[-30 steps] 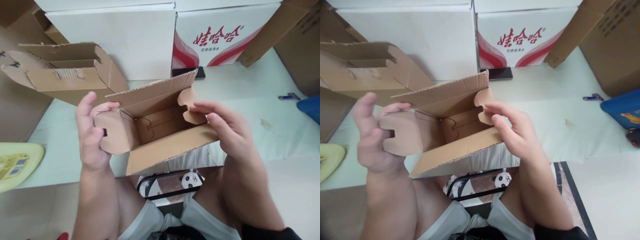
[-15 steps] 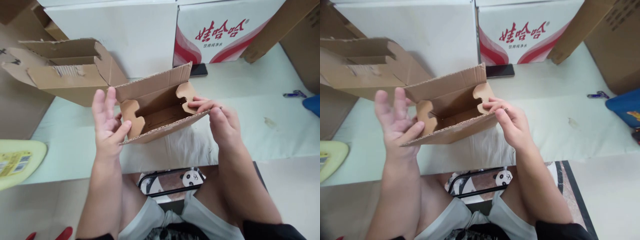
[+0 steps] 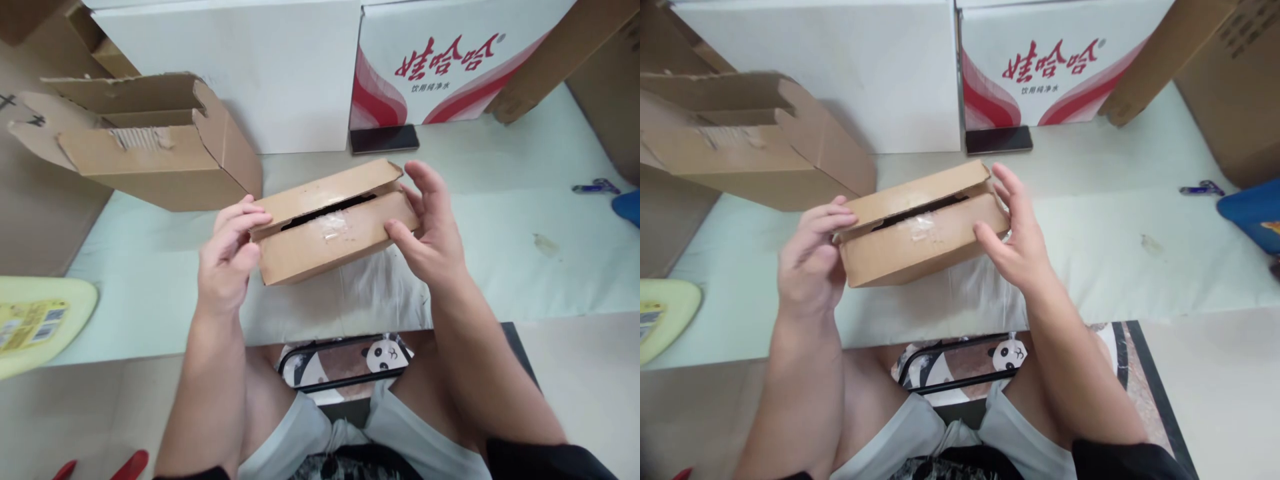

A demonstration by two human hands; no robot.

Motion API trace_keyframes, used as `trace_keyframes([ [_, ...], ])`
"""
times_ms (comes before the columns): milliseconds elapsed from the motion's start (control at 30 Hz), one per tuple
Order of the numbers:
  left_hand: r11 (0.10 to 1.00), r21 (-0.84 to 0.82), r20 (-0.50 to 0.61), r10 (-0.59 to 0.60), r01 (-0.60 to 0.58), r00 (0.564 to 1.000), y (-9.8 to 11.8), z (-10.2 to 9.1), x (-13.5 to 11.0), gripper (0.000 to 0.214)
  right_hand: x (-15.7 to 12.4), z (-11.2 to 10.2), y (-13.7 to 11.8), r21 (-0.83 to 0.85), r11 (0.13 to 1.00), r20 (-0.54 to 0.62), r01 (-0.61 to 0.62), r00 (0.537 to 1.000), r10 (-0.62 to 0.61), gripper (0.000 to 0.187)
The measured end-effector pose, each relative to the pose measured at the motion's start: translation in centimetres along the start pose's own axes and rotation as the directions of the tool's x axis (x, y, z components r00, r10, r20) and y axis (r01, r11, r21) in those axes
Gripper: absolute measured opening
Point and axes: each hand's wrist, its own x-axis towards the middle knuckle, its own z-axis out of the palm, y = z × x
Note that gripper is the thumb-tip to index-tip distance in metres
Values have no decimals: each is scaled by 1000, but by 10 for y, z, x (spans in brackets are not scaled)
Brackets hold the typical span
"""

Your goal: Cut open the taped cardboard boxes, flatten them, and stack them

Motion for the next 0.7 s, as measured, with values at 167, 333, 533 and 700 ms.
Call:
trace_keyframes([
  [167, 951, 276, 94, 118, -139, 989, 3, -3, 0, 17, 1, 1, 5, 38, 999, -10, 35, 999, -35, 33],
  [333, 898, 373, 240, 150, -233, 959, 6, -7, -3, 43, 1, 1, 10, 78, 997, -28, 27, 999, -25, 35],
  [533, 843, 458, 333, 132, -282, 934, 7, -4, -11, 80, 1, 4, 11, 132, 991, -53, 13, 999, -6, 39],
  [700, 943, 291, 94, 139, -161, 986, 1, -1, -11, 70, 3, 7, 29, 397, 906, -93, -144, 976, 196, 58],
])
